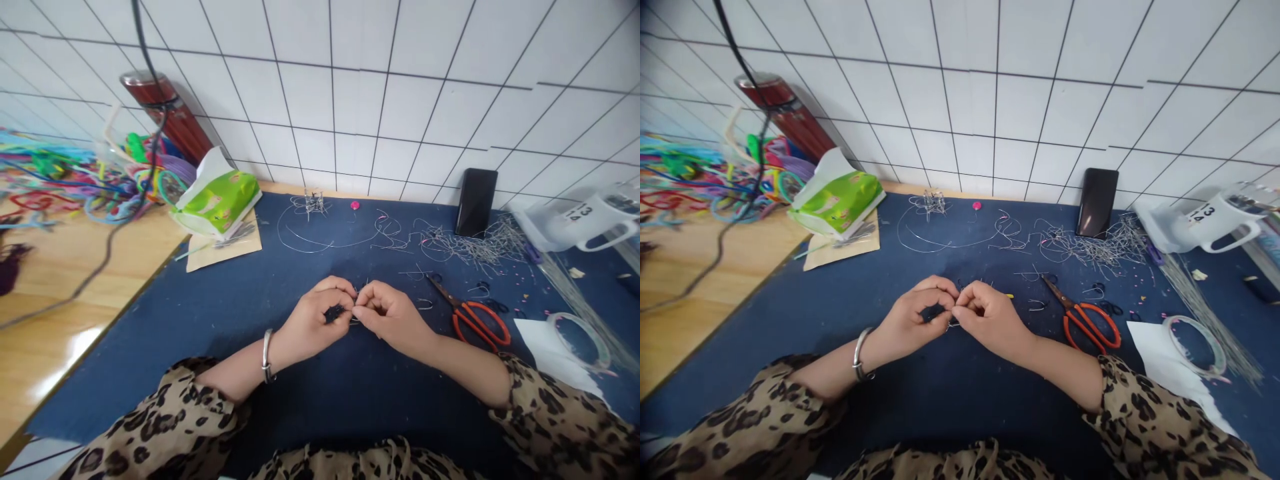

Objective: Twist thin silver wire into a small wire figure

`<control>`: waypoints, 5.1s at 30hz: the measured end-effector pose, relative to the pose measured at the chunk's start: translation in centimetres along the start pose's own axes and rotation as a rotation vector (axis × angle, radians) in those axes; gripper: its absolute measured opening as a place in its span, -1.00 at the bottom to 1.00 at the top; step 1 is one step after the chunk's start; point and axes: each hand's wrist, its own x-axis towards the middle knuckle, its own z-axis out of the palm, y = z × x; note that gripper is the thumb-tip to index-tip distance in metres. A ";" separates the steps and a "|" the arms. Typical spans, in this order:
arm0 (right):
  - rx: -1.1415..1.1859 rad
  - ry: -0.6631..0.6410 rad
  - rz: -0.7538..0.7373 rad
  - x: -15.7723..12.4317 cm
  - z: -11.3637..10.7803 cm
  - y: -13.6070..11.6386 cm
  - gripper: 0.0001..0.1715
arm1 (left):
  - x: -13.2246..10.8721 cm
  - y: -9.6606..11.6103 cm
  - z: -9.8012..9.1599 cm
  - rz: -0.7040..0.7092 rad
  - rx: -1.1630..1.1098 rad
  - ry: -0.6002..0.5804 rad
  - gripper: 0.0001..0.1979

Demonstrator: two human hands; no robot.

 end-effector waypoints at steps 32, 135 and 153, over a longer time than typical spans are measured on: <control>-0.024 0.080 -0.041 0.2 -0.9 1.6 -0.90 | 0.3 -1.4 -1.6 -0.240 -0.161 -0.106 -0.91; -0.145 0.114 -0.075 0.5 -0.6 1.5 -0.92 | -0.1 -0.4 0.1 -0.399 -0.417 -0.008 -0.80; -0.323 0.147 -0.358 0.2 -0.5 2.5 -0.90 | 0.1 -0.3 0.4 -0.496 -0.765 0.019 -0.79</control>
